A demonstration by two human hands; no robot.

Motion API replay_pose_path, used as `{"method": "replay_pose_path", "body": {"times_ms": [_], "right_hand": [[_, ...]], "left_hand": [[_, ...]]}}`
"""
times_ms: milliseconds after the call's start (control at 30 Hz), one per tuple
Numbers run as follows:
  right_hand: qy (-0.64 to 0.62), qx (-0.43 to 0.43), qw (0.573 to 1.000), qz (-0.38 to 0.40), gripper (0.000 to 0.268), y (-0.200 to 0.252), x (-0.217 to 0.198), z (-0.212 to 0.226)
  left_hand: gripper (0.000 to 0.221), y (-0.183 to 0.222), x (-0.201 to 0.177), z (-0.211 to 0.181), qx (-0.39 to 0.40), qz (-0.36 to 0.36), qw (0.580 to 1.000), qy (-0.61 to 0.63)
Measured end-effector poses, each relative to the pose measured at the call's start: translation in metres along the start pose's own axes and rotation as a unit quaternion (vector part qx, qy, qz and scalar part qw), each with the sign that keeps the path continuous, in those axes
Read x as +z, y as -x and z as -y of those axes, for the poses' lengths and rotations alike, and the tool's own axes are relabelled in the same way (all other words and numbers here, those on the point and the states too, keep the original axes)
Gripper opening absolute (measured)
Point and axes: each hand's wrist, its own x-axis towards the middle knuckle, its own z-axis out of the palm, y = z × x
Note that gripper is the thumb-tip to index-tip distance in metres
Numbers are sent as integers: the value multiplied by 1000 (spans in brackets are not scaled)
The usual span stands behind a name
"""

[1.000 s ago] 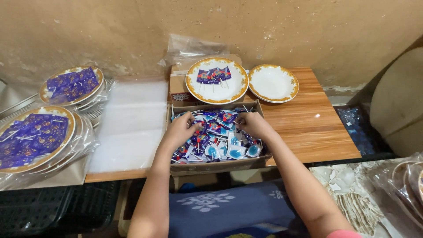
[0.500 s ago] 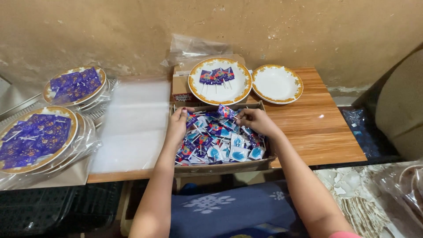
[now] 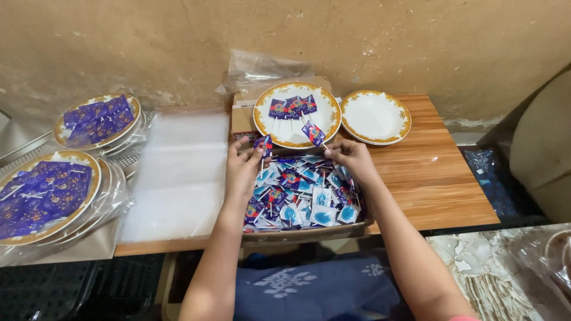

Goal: The person arranges blue and white sachets onto a gold-rimmed plate. They take individual sachets from a cardboard box and place them in a neat row across the center of the plate.

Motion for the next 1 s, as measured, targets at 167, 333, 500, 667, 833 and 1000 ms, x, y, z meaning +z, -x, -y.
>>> {"method": "replay_pose_path", "body": {"times_ms": [167,333,500,667,833,1000], "right_hand": [[19,0,999,-51,23,3,5,11],[117,-8,989,-86,20,-7,-5,-14],[235,-32,966,-106,18,-6,-6,-11],[272,-49,953,-122,16,-1,-6,0],[310,-100,934,-146,16,-7,-10,-7],[330,-101,924,-164,16,-14,-13,-9]], "left_hand": [[23,-12,6,12,48,-16,983,-178],[4,-20,6,26,184,-9,907,-380],[36,-10,16,16,203,41,894,-398],[49,16,33,-25,198,101,829,-513],[49,10,32,-31,228,120,778,-573],[47,-11,17,-11,213,130,704,-665]]}}
